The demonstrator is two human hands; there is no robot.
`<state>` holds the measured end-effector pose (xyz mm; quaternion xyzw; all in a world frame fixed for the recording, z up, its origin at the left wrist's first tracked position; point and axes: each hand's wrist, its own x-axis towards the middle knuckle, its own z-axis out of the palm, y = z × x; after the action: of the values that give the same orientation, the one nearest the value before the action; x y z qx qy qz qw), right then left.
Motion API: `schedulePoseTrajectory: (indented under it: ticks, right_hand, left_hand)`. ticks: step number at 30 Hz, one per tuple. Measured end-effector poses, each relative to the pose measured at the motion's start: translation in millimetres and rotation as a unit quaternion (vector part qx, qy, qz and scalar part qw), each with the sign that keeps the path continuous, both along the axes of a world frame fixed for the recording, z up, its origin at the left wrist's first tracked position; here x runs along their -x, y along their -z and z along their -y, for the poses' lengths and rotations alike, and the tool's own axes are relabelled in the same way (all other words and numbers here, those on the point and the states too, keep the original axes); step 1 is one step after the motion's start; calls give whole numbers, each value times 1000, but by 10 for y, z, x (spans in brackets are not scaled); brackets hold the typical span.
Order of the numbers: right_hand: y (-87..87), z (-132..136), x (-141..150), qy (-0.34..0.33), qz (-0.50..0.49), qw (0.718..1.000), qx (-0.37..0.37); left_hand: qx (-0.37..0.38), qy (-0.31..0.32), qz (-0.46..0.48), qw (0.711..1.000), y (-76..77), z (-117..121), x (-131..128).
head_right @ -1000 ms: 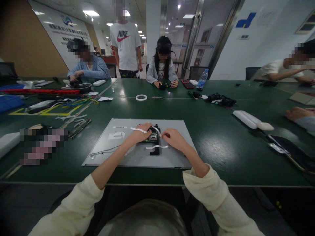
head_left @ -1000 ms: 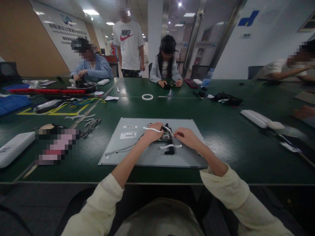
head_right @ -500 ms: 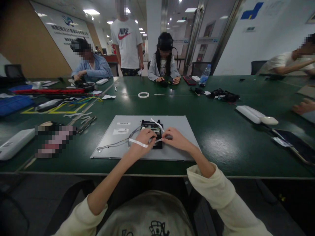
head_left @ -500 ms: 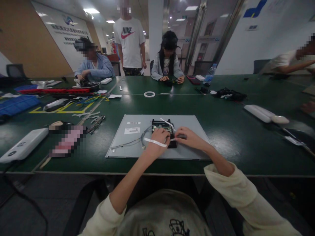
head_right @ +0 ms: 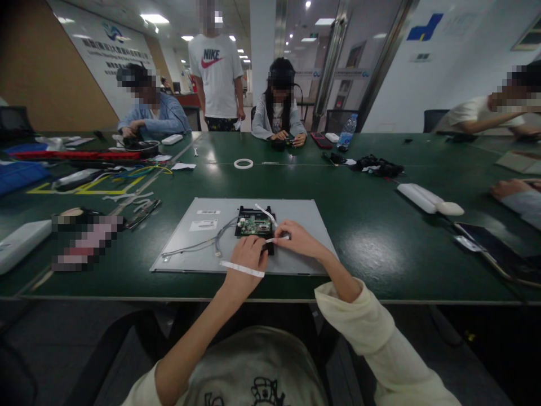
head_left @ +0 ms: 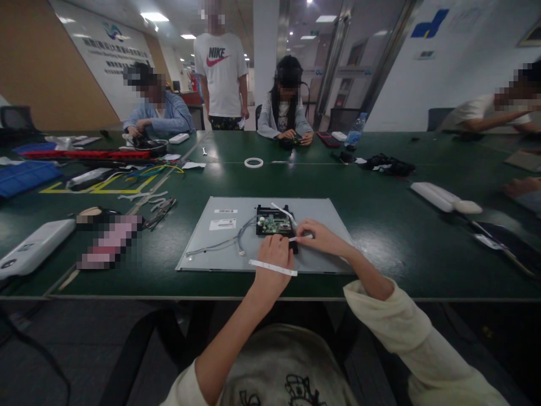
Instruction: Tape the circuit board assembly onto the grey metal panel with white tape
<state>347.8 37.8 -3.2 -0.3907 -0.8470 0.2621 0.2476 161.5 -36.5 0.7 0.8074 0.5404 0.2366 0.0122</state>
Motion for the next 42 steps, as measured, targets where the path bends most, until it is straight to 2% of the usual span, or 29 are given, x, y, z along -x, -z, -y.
schedulePoseTrajectory:
  ticks: [6, 12, 18, 22, 29, 37, 42]
  right_hand:
    - [25, 11, 13, 65, -35, 997, 26]
    - [71, 123, 49, 155, -50, 987, 11]
    - [37, 203, 112, 168, 15, 985, -25]
    - [95, 206, 161, 176, 56, 980, -73]
    - [167, 302, 285, 252, 142, 944, -157]
    - [272, 358, 212, 283, 132, 928, -204]
    - [308, 345, 147, 287, 106, 934, -183]
  left_hand:
    - [-22, -24, 38, 999, 95, 166, -40]
    - [-52, -37, 36, 997, 197, 210, -66]
    - [-55, -14, 10, 998, 231, 216, -91]
    - [-40, -20, 0, 999, 247, 206, -105]
    - [-25, -34, 6, 999, 183, 214, -139]
    - [-12, -39, 24, 999, 184, 197, -90]
    - [2, -39, 22, 999, 166, 203, -61]
